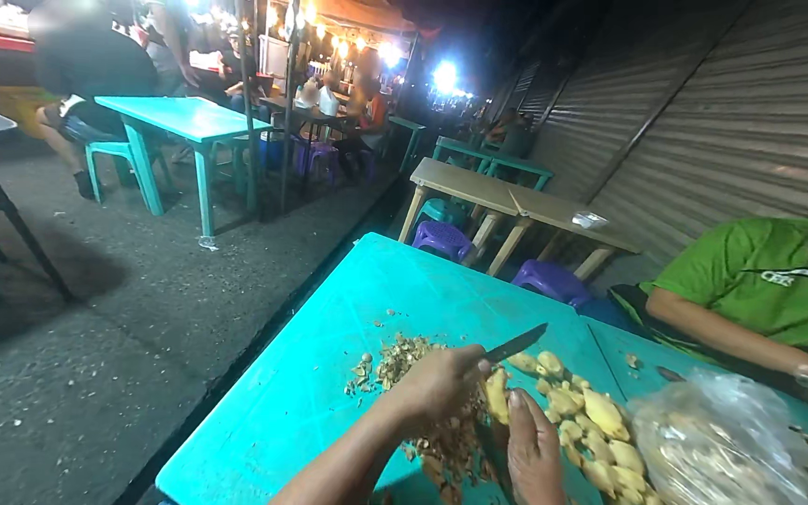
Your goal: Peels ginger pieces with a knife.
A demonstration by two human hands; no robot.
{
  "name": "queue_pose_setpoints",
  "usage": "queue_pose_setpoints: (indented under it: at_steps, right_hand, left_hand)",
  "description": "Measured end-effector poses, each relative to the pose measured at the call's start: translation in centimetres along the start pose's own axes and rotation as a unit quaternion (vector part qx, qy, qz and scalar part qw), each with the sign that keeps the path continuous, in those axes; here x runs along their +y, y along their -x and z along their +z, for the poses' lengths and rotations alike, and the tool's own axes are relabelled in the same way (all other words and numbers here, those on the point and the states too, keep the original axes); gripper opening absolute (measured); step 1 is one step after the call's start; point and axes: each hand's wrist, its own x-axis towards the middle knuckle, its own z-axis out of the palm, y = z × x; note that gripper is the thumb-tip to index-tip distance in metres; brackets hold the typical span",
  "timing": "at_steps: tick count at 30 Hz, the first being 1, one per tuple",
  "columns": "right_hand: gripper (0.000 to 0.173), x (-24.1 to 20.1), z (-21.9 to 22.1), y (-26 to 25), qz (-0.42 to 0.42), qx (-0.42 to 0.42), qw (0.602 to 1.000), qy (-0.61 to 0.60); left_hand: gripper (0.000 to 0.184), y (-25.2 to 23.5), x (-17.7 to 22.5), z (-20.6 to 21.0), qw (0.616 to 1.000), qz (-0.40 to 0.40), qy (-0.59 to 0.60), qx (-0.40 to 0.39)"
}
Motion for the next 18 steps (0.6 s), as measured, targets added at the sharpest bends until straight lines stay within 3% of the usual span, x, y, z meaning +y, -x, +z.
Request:
queue_pose_setpoints:
  at_steps: [3, 6, 11, 18]
  right_hand:
    - [0.031, 0.2, 0.2, -0.1, 0.037, 0.007, 0.999, -0.015]
    - [0.034, -0.3, 0.1, 0.1, 0.066, 0.017, 0.996, 0.054]
    - [0.036, -1.5, 0.8, 1.0, 0.029, 0.018, 0.996, 0.088]
    - [0.032, -1.2, 1.1, 1.1, -0.007, 0.005, 0.994, 0.107]
  left_hand:
    - [0.041, 0.0, -0.4, 0.0, 0.999, 0.030, 0.035, 0.001]
    - [0.039, 0.7, 0.8, 0.5, 0.996, 0.008, -0.089, -0.010]
    - [0.036, 1.0, 1.6, 2.4, 0.978, -0.032, -0.204, 0.020]
    - [0.032, 0.9, 1.1, 2.2, 0.978, -0.052, -0.200, 0.042]
